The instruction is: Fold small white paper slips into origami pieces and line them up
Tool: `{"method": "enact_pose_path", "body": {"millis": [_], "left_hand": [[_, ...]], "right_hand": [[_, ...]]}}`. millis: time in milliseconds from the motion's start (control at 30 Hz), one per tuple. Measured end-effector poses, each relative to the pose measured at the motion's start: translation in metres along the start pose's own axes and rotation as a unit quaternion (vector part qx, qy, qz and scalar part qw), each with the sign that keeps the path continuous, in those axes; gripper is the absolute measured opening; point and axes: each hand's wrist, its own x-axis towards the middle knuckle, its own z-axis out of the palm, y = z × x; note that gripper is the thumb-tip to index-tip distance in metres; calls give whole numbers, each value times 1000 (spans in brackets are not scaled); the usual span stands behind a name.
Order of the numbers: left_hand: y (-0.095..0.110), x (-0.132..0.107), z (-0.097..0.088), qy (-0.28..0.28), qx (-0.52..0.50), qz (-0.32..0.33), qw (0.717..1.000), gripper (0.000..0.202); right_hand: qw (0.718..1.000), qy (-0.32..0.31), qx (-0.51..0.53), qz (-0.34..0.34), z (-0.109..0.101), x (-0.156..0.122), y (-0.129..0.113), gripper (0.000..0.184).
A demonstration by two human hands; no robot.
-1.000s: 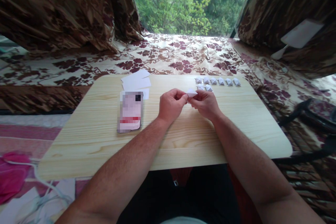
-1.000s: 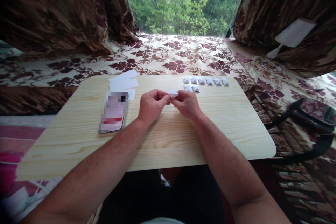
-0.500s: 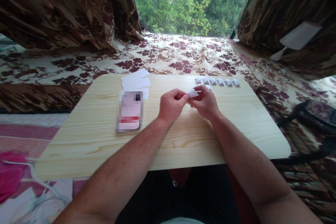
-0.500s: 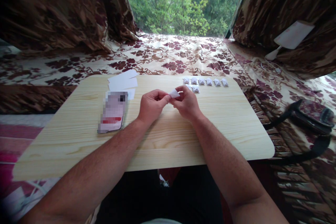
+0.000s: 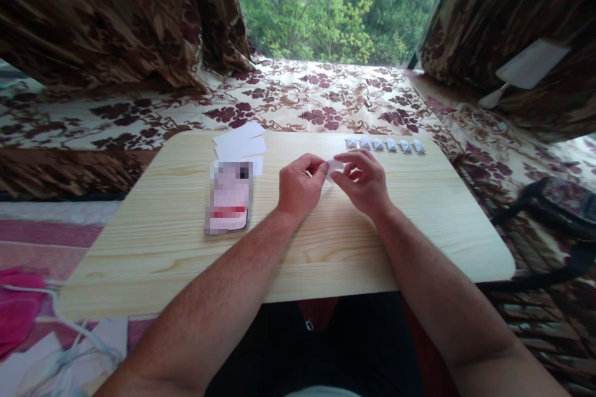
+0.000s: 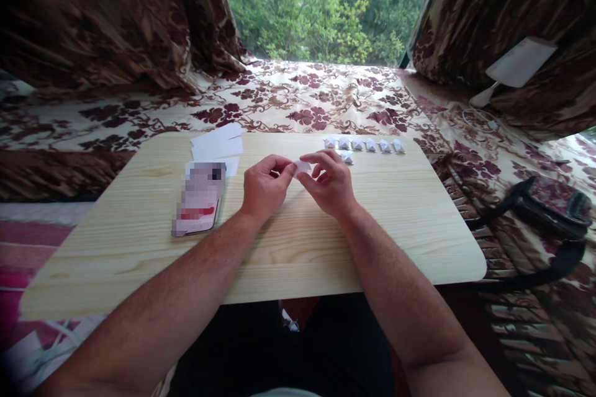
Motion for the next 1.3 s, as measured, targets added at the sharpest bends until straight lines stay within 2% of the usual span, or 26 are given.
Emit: {"method": "enact_pose_path", "body": {"millis": [600,733,1000,1300], "left_hand": [[1,-2,0,-19,4,60,998,14],[0,-2,0,-12,23,95,995,14],[-2,-1,-4,-1,97,205,974,14],[1,-2,-4,-7,122,215,969,15]], "right_hand": [[1000,-17,11,7,0,-1,-3,11],[1000,-12,14,7,0,-1,-4,8],[999,-8,-16,-42,-2,-1,-4,6],[997,-14,-19,-70,-3,-1,-5,10]]}}
